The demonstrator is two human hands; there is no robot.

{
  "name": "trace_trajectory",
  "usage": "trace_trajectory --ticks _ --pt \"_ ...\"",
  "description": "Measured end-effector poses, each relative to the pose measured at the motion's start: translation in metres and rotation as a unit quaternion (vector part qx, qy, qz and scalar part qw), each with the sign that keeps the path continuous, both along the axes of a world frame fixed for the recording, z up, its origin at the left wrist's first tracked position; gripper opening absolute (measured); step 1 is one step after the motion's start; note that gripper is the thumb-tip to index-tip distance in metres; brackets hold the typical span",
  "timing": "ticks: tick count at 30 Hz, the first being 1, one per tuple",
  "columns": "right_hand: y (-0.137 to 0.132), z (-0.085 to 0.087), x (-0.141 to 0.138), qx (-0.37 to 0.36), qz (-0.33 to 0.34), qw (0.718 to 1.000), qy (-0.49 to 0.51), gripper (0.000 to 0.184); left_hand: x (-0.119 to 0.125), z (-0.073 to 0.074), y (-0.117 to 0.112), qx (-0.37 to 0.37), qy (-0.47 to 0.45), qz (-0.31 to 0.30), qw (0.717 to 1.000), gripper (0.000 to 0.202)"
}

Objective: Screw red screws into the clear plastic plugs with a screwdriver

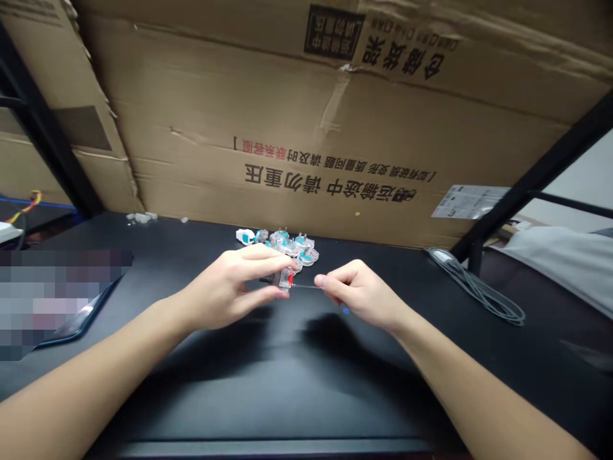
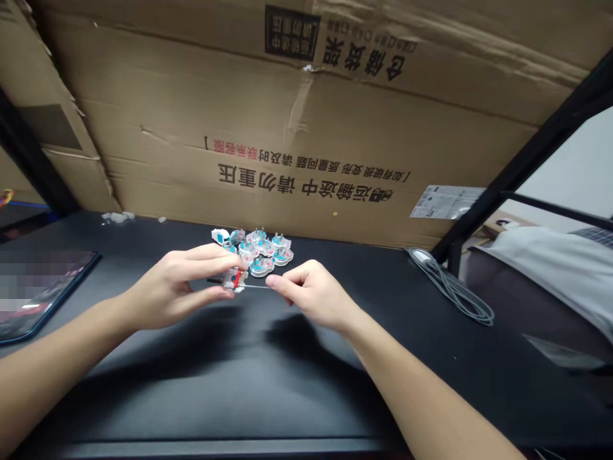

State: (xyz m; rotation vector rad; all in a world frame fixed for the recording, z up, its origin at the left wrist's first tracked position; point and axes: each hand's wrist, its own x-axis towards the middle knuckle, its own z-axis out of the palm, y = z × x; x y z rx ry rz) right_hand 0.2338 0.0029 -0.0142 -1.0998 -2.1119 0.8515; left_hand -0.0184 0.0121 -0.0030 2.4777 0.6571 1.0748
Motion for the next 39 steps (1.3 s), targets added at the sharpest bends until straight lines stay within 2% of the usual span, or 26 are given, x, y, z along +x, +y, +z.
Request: trace_trajectory --ticks 2,5,8,10,11,12,14,15,18,21,24,31,36,39 --pt "-0.001 -0.003 -0.003 0.039 -0.044 0.998 0.032 0.059 0.003 0.001 -0.003 -0.027 -0.015 0.035 0.999 0.025" --pt "-0.004 -0.004 -0.005 0.198 -0.105 0.975 0.016 0.058 0.01 -0.001 -0.006 -0.118 -0.035 0.049 0.991 0.024" --pt "-0.006 -0.003 -0.001 0.409 -0.128 0.902 -0.051 0.046 0.016 -0.006 -0.006 -0.258 -0.07 0.012 0.964 0.028" --pt "-0.005 -0.001 0.002 0.486 -0.136 0.86 -0.079 0.039 0.02 -0.012 -0.005 -0.327 -0.107 0.0 0.939 0.032" --pt "-0.004 -0.001 0.003 0.49 -0.142 0.857 -0.073 0.034 0.021 -0.014 -0.004 -0.344 -0.117 -0.002 0.932 0.033" --pt "-0.003 0.0 0.004 0.467 -0.147 0.87 -0.051 0.027 0.021 -0.016 -0.003 -0.348 -0.118 -0.002 0.93 0.034" --pt "0.001 0.0 0.004 0.366 -0.152 0.917 0.037 0.012 0.02 -0.019 0.001 -0.328 -0.109 0.002 0.938 0.033" --pt "0.002 0.001 0.005 0.302 -0.15 0.937 0.089 0.01 0.019 -0.02 0.003 -0.312 -0.104 0.006 0.944 0.031" --pt "0.007 0.001 0.005 0.14 -0.129 0.963 0.193 0.017 0.014 -0.021 0.008 -0.283 -0.107 0.013 0.953 0.03" --pt "0.008 0.001 0.006 0.05 -0.111 0.975 0.188 0.025 0.011 -0.021 0.01 -0.273 -0.121 0.012 0.954 0.032" --pt "0.008 0.0 0.009 0.044 -0.083 0.977 0.189 0.02 0.011 -0.021 0.01 -0.273 -0.11 0.013 0.955 0.032" --pt "0.009 -0.002 0.016 0.17 -0.06 0.972 0.15 0.028 0.013 -0.017 0.007 -0.285 -0.138 -0.001 0.949 0.035" --pt "0.012 -0.006 0.014 0.1 -0.063 0.98 0.163 0.02 0.014 -0.017 0.005 -0.281 -0.15 0.0 0.948 0.035" --pt "0.012 -0.007 0.013 0.134 -0.069 0.97 0.189 0.027 0.014 -0.019 0.005 -0.266 -0.161 0.003 0.951 0.032"
